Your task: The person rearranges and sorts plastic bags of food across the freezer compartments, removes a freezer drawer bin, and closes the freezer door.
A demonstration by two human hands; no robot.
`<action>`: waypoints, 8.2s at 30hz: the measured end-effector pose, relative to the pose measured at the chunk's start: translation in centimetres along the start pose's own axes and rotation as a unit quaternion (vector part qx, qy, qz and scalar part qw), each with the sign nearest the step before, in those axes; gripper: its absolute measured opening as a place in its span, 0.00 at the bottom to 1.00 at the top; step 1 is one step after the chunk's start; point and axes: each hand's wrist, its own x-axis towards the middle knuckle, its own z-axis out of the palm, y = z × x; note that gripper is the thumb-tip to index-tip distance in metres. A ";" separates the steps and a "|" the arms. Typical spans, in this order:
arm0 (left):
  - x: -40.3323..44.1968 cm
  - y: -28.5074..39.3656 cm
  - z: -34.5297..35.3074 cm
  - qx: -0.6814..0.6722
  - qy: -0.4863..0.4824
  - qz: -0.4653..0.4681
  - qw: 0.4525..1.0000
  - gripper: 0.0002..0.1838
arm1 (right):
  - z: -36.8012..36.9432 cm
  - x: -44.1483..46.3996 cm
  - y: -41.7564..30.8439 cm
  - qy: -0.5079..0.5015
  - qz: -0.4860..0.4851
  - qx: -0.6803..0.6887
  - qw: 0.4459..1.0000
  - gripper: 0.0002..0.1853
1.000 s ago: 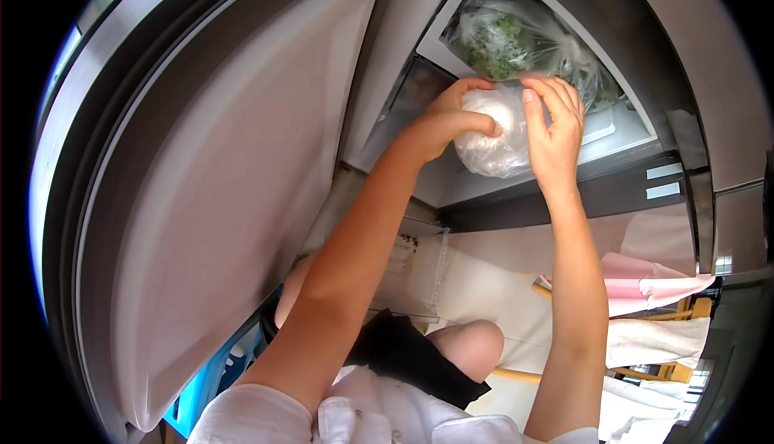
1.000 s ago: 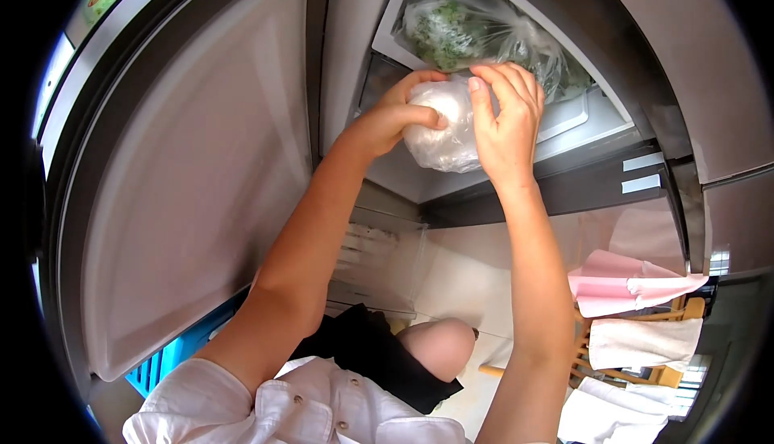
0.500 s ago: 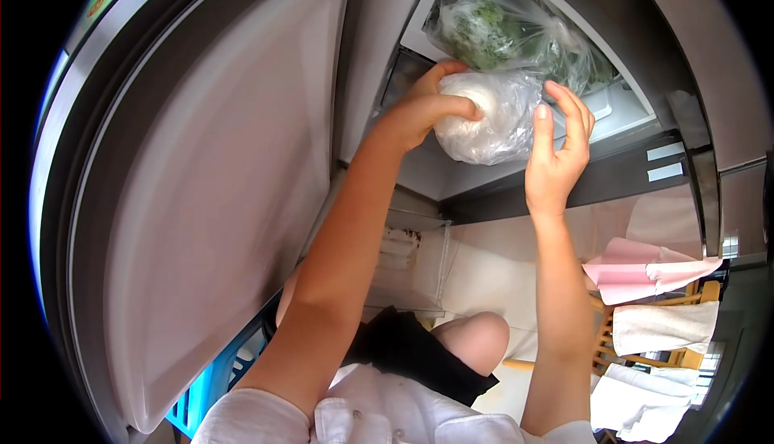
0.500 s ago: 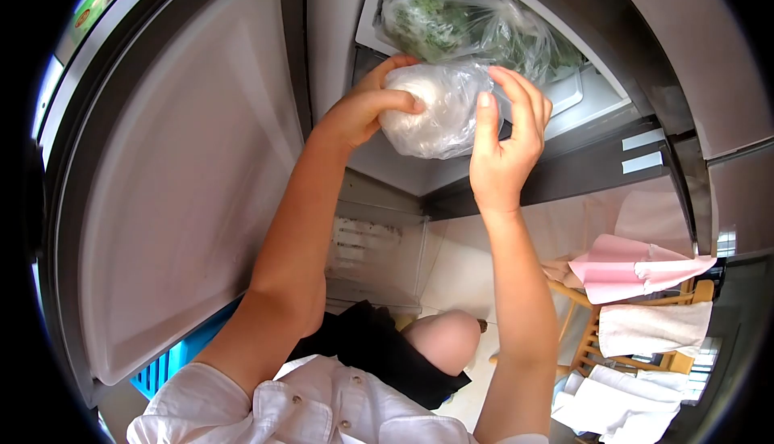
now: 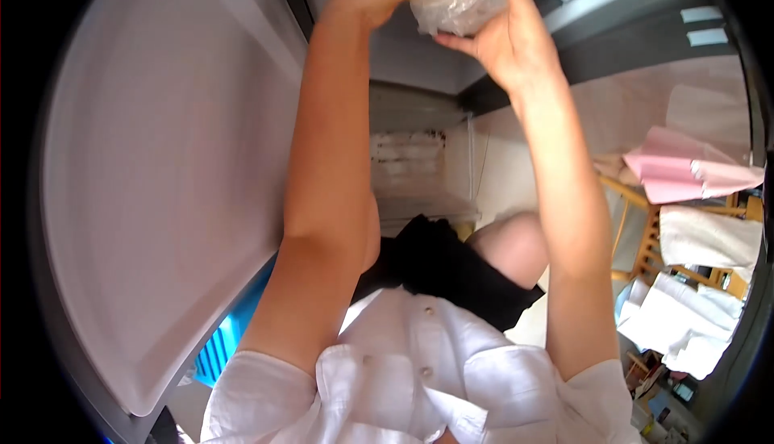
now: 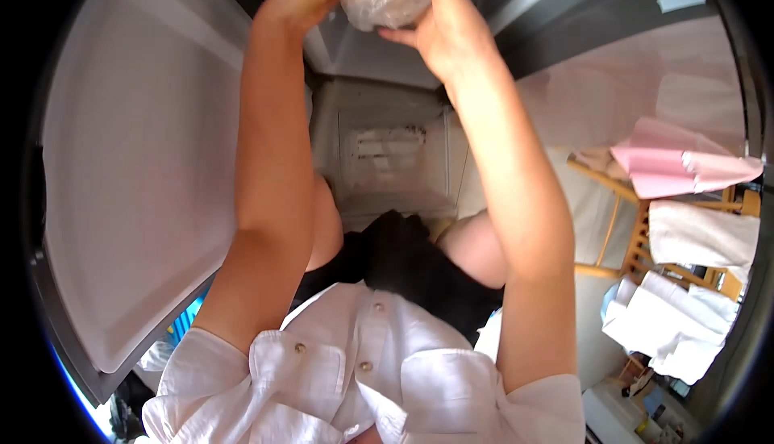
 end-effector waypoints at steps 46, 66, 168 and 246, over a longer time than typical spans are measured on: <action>1.3 1.5 -2.0 0.037 0.174 0.031 0.983 0.22 | -36.8 -61.6 58.4 0.716 0.543 -0.191 0.396 0.53; 1.4 2.1 4.8 -0.202 0.222 0.085 0.950 0.38 | -2.9 -2.1 -5.3 0.118 -0.155 0.020 0.981 0.50; -13.9 -45.4 -9.1 0.527 -0.315 -0.194 0.765 0.33 | -3.9 4.2 -4.1 -0.154 -0.146 0.349 0.913 0.25; -8.5 -5.5 7.1 -0.108 0.295 0.189 0.931 0.23 | 5.8 16.6 -6.1 0.244 -0.224 0.271 0.904 0.46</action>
